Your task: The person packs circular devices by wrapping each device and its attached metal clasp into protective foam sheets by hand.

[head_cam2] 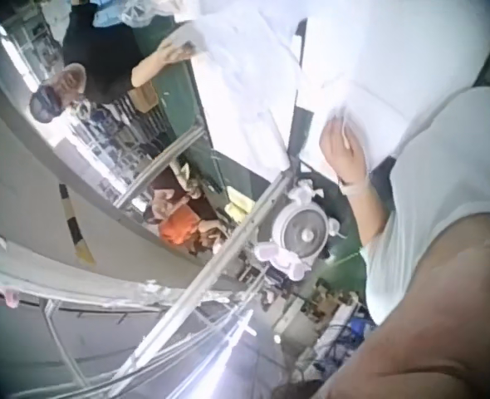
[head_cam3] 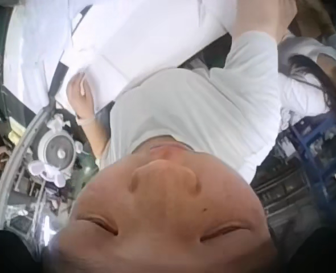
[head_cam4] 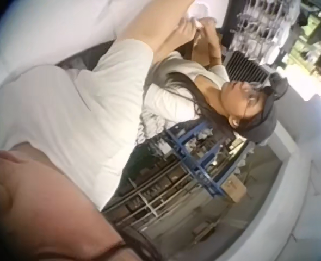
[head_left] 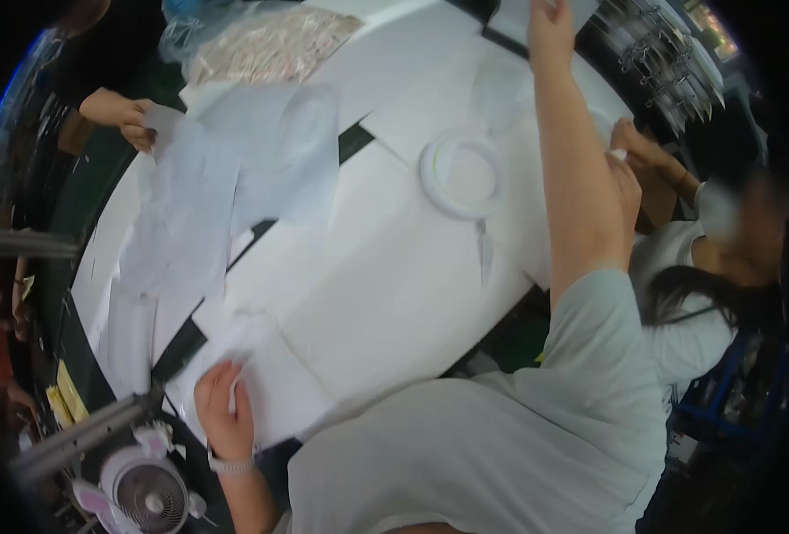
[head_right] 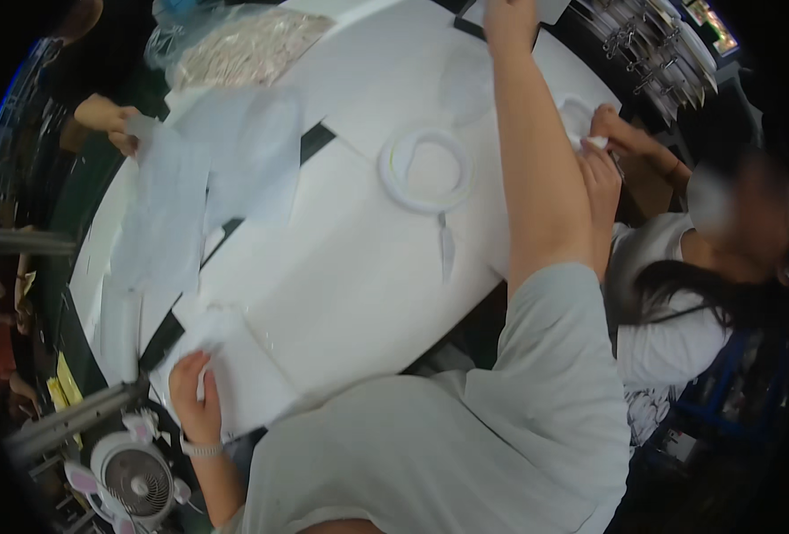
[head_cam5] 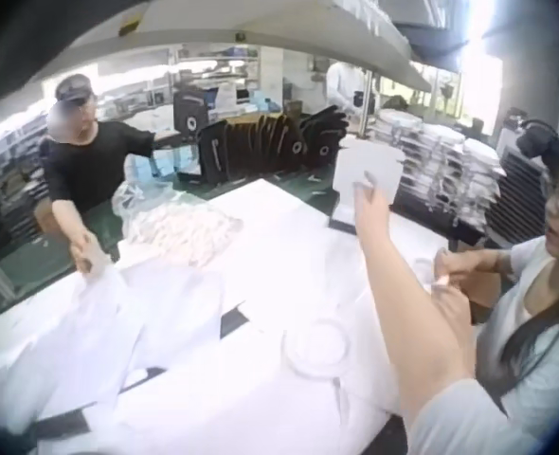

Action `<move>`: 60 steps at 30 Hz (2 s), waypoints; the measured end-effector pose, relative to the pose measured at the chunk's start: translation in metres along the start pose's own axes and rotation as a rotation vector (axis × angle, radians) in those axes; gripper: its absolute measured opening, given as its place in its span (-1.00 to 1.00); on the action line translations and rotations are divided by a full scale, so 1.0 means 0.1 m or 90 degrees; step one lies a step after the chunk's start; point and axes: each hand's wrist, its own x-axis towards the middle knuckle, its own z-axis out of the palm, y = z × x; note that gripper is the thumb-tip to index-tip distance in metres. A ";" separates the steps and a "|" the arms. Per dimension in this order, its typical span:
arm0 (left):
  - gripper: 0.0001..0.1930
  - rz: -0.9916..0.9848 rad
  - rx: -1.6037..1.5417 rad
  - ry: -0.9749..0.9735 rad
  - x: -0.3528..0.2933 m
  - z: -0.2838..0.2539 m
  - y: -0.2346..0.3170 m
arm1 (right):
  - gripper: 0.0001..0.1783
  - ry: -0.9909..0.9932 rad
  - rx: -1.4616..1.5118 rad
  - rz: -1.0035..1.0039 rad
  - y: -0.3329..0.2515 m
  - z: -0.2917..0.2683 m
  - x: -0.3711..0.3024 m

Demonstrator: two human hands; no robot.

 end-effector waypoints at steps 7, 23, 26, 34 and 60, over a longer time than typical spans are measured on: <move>-0.58 0.100 0.046 -0.091 0.02 0.18 0.00 | -0.54 -0.893 -0.359 -0.119 -1.70 -0.91 -1.18; -0.77 0.003 -0.240 0.076 -0.30 0.12 -0.03 | -0.47 -0.948 -0.425 -0.254 -2.12 -1.33 -1.50; -0.74 -0.083 -0.257 0.025 -0.23 0.17 0.00 | -0.45 -0.827 -0.534 -0.455 -1.97 -1.21 -1.18; -0.72 0.083 -0.056 0.130 -0.14 0.54 -0.17 | -0.01 -1.069 -0.575 -0.266 -1.71 -1.15 -1.00; -0.49 0.019 0.111 0.019 -0.17 0.69 -0.23 | -0.49 -0.720 0.193 0.606 -2.58 -0.76 -1.84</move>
